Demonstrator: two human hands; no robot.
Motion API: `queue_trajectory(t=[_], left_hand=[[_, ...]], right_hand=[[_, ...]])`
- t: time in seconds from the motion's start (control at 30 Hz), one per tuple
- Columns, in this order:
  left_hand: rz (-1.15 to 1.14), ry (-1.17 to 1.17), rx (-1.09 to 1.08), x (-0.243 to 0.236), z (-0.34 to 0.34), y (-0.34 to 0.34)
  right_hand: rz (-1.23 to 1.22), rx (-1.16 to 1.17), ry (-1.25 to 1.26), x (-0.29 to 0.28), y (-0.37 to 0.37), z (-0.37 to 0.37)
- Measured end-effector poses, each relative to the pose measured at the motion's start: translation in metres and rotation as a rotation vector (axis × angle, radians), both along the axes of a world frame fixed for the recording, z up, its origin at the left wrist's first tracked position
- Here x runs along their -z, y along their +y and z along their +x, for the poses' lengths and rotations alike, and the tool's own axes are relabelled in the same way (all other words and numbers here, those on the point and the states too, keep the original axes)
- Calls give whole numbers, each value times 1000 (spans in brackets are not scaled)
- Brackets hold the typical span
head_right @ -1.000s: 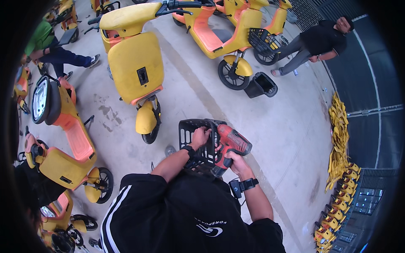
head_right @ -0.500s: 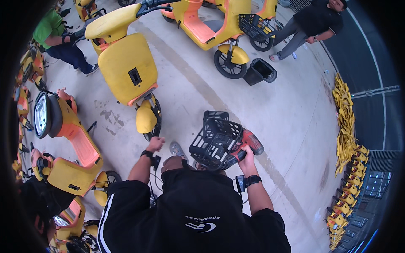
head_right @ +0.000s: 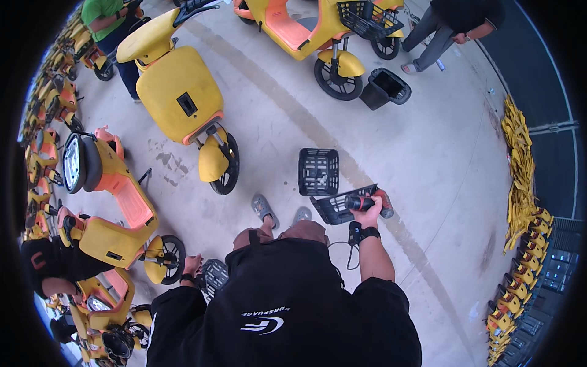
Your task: The person uses a power drill to remove and install screws on the front fender and basket of yellow and pink electric scooters while standing in a large service area with other workers.
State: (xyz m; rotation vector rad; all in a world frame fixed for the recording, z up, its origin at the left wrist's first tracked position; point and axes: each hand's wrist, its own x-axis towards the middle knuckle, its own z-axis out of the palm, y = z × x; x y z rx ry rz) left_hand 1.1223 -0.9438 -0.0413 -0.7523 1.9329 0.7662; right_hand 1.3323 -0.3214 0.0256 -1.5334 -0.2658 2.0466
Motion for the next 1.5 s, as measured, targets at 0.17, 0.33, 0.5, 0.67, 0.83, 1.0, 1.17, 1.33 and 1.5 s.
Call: queue_trajectory(t=[0.17, 0.33, 0.5, 0.67, 0.83, 1.0, 1.17, 1.33, 1.5], left_hand=[[26, 86, 102, -32, 20, 63], [172, 105, 230, -48, 30, 104], [357, -63, 83, -77, 46, 126], [678, -179, -212, -95, 43, 127], [797, -148, -370, -97, 14, 131], [1131, -70, -394, -92, -49, 136], [1217, -3, -368, -83, -114, 125], [941, -19, -243, -74, -164, 114], [650, -4, -108, -48, -189, 105]], right_hand=[[91, 165, 230, 20, 15, 4], [-106, 23, 97, 41, 7, 39], [-280, 34, -91, 74, -20, 99], [-252, -2, -220, 92, -42, 139], [-226, -105, -334, 100, -49, 128], [-305, -328, -381, 92, -50, 65], [-273, -860, -466, 56, -53, -43], [184, -1385, -599, 31, -70, -162], [510, -1595, -592, 16, -89, -238]])
